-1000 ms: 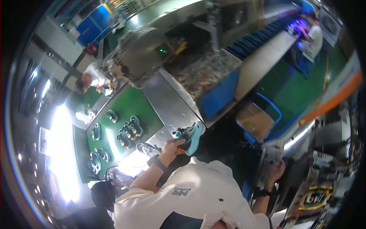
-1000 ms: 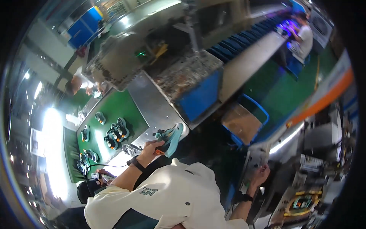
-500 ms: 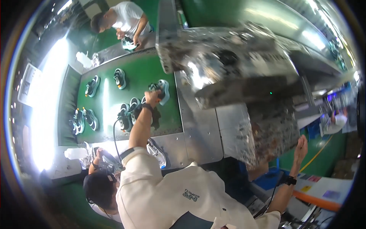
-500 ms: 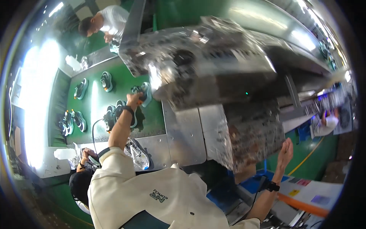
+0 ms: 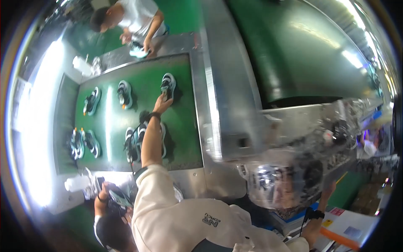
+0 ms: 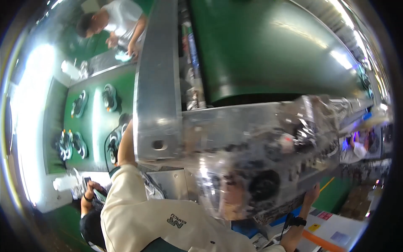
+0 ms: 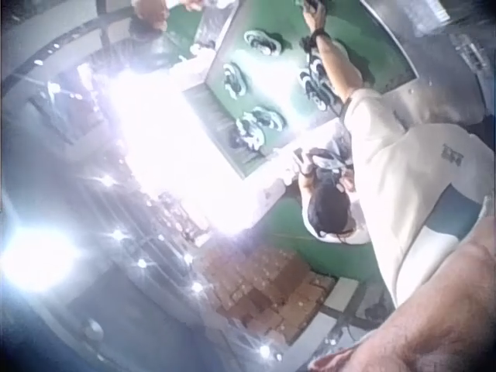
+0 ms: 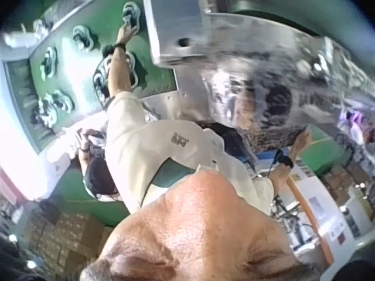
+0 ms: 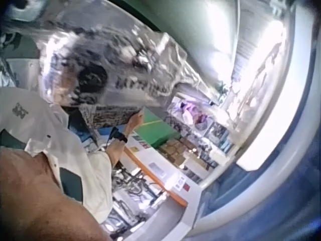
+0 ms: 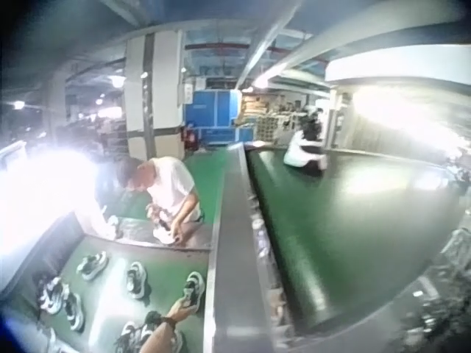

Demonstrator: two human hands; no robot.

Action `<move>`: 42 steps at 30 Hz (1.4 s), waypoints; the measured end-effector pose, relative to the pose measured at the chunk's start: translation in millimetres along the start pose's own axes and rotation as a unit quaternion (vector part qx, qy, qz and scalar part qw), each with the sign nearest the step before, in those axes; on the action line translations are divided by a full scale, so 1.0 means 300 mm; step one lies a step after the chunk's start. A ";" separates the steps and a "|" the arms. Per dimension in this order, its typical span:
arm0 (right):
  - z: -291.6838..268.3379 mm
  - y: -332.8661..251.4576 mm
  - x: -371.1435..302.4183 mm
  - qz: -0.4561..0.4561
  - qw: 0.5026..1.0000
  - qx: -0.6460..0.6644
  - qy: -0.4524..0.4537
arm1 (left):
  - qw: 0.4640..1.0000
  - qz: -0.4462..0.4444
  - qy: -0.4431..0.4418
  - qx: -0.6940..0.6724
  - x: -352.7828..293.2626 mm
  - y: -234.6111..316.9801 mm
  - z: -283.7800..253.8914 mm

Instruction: Operating a shoe-lasting machine by inserting shoes into the mold and removing them after processing.

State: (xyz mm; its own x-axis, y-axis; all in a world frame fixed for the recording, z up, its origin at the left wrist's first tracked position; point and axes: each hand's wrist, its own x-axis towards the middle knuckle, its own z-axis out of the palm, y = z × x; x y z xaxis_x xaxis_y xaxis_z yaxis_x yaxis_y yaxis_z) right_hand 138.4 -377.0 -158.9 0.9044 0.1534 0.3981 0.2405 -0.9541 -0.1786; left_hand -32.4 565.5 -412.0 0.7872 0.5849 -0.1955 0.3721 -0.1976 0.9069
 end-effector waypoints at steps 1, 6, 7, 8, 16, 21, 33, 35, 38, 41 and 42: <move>0.039 -0.121 0.063 -0.003 1.000 0.026 0.004 | 0.988 -0.003 0.116 0.100 -0.059 -0.078 -0.105; 0.045 -0.398 0.165 0.133 0.989 0.037 -0.054 | 0.878 0.342 0.254 0.220 -0.032 0.286 -0.672; -0.044 -0.367 0.086 0.181 0.983 -0.001 -0.030 | 0.924 0.217 0.315 0.025 -0.011 0.756 -0.405; -0.061 -0.368 0.076 0.169 0.985 -0.001 -0.035 | 0.932 0.219 0.287 0.021 -0.074 1.000 -0.463; -0.092 -0.481 0.068 0.191 0.980 0.045 0.023 | 0.862 0.302 0.101 0.395 -0.071 2.062 -0.130; -0.091 -0.499 0.077 0.208 0.971 0.112 0.039 | 0.883 0.232 0.093 0.397 0.190 2.100 0.074; -0.140 -0.454 0.058 0.156 0.956 0.245 0.023 | 0.719 0.524 0.032 0.456 -0.690 2.249 0.416; -0.148 -0.444 0.026 0.052 0.952 0.255 0.164 | 0.726 0.541 -0.037 0.423 -0.904 2.250 0.508; -0.283 -0.546 0.005 -0.027 0.804 0.568 0.174 | 0.766 0.526 -0.177 0.325 -1.234 2.162 0.614; -0.430 -0.587 -0.032 -0.143 0.776 0.608 0.088 | 0.752 0.532 -0.268 0.283 -1.391 1.987 0.739; -0.445 -0.605 -0.053 -0.158 0.727 0.668 0.032 | 0.729 0.525 -0.324 0.297 -1.388 1.932 0.783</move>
State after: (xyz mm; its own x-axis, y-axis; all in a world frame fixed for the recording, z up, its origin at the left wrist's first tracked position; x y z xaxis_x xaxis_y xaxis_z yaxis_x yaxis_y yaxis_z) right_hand 33.4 -240.6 -12.7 0.7222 0.2571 0.6421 0.5986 0.2329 -0.7665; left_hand -29.0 22.6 107.4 0.7865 -0.5907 0.1801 -0.6073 -0.6870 0.3989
